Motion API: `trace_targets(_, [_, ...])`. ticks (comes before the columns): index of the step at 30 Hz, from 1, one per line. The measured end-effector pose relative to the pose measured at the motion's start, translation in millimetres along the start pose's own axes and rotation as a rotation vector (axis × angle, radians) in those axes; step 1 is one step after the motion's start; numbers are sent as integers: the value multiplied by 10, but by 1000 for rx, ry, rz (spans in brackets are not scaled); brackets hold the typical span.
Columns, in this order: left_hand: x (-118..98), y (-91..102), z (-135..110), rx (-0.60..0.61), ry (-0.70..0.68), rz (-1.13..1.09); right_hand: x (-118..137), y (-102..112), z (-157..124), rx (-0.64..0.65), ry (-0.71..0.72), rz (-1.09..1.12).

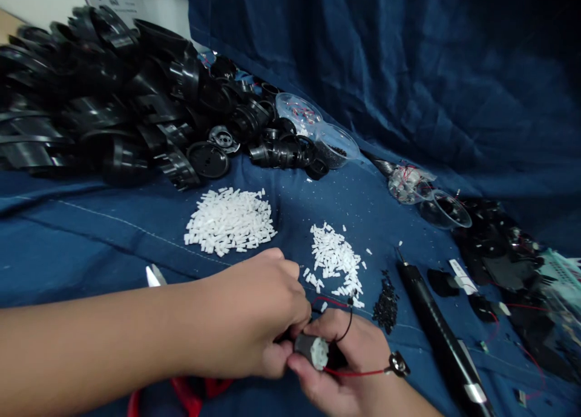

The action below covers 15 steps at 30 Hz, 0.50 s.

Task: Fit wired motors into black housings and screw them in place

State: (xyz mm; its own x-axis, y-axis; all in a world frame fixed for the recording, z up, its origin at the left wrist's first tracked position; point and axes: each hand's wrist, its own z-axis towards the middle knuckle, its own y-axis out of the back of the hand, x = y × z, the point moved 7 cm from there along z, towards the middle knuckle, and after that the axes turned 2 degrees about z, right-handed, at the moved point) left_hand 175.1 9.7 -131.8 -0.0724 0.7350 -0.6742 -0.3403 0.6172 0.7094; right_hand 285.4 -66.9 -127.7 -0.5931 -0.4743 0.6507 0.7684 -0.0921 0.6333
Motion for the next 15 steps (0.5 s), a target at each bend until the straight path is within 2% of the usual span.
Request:
trace_targets(11, [0,-5,0,-4,5,7,5,-1,7,19,-10,-31])
trace_targets(15, [-6,29,-21,14,10,-1,-26,-8,-35,54,-54,32])
